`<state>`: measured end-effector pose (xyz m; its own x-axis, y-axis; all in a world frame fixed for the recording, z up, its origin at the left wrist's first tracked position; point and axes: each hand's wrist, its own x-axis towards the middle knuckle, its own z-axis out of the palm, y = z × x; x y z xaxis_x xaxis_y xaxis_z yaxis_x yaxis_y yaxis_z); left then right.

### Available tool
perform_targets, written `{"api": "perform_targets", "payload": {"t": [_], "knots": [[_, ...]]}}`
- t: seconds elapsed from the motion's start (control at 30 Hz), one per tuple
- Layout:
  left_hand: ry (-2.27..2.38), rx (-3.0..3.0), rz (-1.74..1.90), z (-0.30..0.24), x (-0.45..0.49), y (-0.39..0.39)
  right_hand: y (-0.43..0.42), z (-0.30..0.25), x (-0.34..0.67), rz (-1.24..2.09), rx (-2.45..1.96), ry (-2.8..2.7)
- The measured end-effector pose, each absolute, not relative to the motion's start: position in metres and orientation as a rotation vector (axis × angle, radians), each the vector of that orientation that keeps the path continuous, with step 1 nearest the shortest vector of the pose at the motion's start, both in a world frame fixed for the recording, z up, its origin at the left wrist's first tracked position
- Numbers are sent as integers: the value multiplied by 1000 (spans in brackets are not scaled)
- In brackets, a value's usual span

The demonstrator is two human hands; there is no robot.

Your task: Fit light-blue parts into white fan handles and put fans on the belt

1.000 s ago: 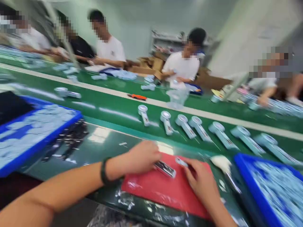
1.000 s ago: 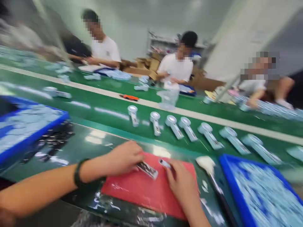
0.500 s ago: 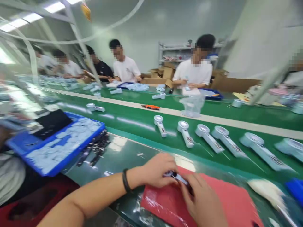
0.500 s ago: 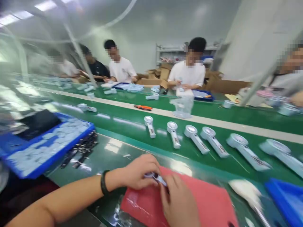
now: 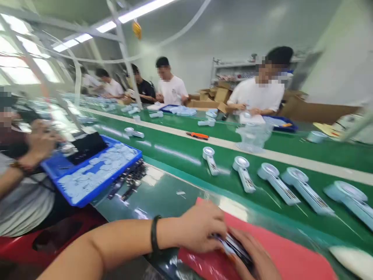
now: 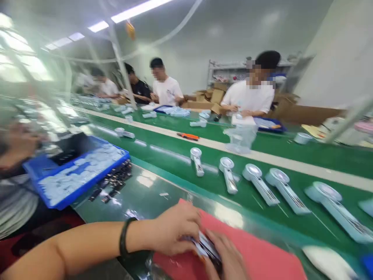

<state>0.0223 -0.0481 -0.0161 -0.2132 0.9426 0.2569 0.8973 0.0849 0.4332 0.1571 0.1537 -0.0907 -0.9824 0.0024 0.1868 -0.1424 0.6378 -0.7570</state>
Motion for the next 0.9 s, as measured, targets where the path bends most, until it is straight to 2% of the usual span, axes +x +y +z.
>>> {"api": "perform_targets", "payload": {"t": [0.1,0.2,0.73,0.9], "knots": [[2311,1789,845,-6,40,-58,133,-50,168,1202,96,-2753],[2350,1832,841,-7,35,-61,123,-33,160,1160,29,-2799],[2354,1880,620,0,32,-56,119,-30,156,1095,-35,-2885],[2451,2005,477,-7,33,-60,115,-32,161,847,17,-2913]]}}
